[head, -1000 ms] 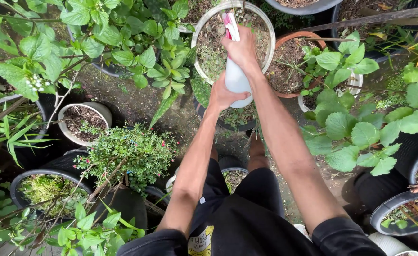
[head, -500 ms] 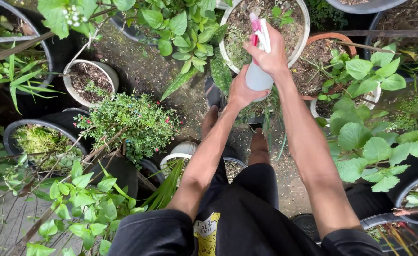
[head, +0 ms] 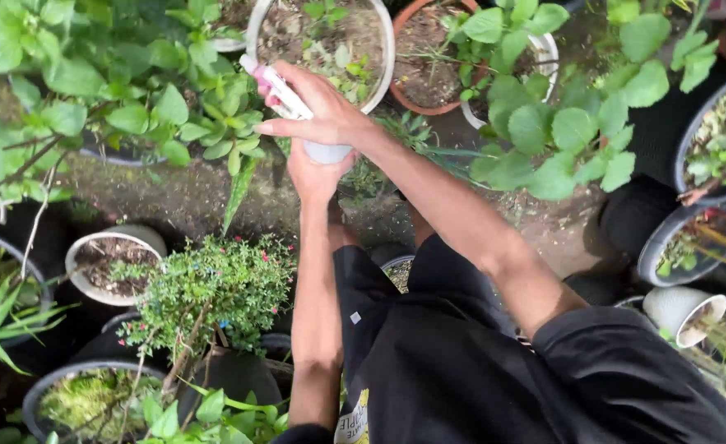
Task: A person uses a hand-held spray bottle to mist or water a large collection of potted plants in a garden.
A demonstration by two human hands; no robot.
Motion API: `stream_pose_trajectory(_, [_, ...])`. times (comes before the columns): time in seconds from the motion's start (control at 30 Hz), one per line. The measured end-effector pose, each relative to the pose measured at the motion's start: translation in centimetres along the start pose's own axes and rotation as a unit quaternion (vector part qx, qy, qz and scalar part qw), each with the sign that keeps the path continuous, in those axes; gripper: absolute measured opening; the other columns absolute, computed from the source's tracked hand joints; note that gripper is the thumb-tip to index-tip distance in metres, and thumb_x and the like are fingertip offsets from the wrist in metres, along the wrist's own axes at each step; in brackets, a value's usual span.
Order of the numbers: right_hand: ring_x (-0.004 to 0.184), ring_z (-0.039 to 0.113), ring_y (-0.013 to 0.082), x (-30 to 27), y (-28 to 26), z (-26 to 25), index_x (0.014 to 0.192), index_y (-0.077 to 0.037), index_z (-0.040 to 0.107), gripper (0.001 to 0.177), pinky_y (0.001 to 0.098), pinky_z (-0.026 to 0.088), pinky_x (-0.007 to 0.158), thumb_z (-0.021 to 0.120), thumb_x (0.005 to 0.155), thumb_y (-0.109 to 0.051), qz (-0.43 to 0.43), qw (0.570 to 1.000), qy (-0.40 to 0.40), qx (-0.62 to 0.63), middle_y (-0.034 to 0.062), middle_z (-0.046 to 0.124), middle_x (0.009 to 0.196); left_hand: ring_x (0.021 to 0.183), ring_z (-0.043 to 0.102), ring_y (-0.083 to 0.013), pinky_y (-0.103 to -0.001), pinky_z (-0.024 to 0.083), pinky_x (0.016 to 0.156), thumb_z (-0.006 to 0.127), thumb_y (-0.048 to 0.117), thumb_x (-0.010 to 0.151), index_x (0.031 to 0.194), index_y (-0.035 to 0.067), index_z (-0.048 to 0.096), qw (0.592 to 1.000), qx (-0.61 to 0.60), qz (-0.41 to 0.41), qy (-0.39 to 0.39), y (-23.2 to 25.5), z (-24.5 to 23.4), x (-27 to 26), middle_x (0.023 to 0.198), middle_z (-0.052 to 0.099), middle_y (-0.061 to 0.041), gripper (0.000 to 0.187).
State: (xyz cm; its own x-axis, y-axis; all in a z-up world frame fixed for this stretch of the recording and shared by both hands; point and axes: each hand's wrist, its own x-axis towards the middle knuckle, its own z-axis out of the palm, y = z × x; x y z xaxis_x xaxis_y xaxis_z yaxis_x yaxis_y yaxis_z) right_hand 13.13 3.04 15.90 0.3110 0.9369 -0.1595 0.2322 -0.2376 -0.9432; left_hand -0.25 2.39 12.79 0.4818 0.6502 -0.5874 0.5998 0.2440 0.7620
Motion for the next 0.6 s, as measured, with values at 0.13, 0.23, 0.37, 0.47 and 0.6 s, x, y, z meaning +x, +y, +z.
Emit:
stream_pose_trajectory(0.13, [0.059, 0.063, 0.0136, -2.5, 2.6, -3.8, 0.082, -0.01, 0.062, 0.016, 0.0287, 0.058, 0.048, 0.072, 0.091, -0.019, 0.037, 0.945, 0.312, 0.096, 0.0002, 0.064, 0.073, 0.113, 0.068, -0.0315, -0.05, 0.059, 0.088, 0.093, 0.036, 0.056, 0.141, 0.014, 0.047, 0.955, 0.183, 0.166, -0.162, 4.0, -0.8, 2.2, 0.127, 0.07, -0.014, 0.099])
stream_pose_trajectory(0.23, [0.085, 0.062, 0.0147, -5.9, 0.5, -8.1, 0.124, -0.005, 0.047, 0.084, 0.0322, 0.06, 0.079, 0.084, 0.064, -0.051, 0.277, 0.824, 0.465, 0.169, 0.005, 0.06, 0.104, 0.113, 0.069, -0.0309, -0.054, 0.06, 0.09, 0.1, 0.023, 0.056, 0.136, 0.011, 0.052, 0.913, 0.24, 0.235, -0.232, 8.7, 1.5, 2.5, 0.127, 0.07, -0.012, 0.093])
stream_pose_trajectory(0.37, [0.097, 0.062, 0.0147, -12.0, -2.2, -13.1, 0.114, -0.013, 0.064, 0.035, 0.0293, 0.058, 0.08, 0.082, 0.088, -0.027, 0.027, 0.856, 0.462, 0.23, 0.0017, 0.064, 0.109, 0.109, 0.068, -0.0306, -0.052, 0.058, 0.083, 0.101, 0.031, 0.057, 0.132, 0.015, 0.054, 0.88, 0.229, 0.284, -0.305, 11.8, 5.8, 0.3, 0.123, 0.07, -0.011, 0.09])
stream_pose_trajectory(0.47, [0.075, 0.066, 0.0148, -15.4, -0.9, -16.2, 0.109, -0.003, 0.062, 0.043, 0.0266, 0.061, 0.065, 0.085, 0.078, -0.023, 0.093, 0.794, 0.543, 0.257, 0.0118, 0.073, 0.096, 0.112, 0.068, -0.0312, -0.052, 0.055, 0.088, 0.1, 0.03, 0.053, 0.129, 0.02, 0.053, 0.852, 0.296, 0.221, -0.37, 13.5, 9.5, -1.6, 0.124, 0.072, -0.008, 0.09])
stream_pose_trajectory(0.6, [0.066, 0.058, 0.0117, -19.2, 1.9, -17.3, 0.115, -0.006, 0.05, 0.054, 0.0262, 0.046, 0.062, 0.08, 0.074, -0.025, 0.262, 0.661, 0.65, 0.267, 0.0066, 0.067, 0.083, 0.116, 0.065, -0.0305, -0.051, 0.057, 0.093, 0.098, 0.037, 0.052, 0.134, 0.016, 0.053, 0.771, 0.37, 0.172, -0.488, 13.7, 13.2, -2.8, 0.129, 0.068, -0.009, 0.096])
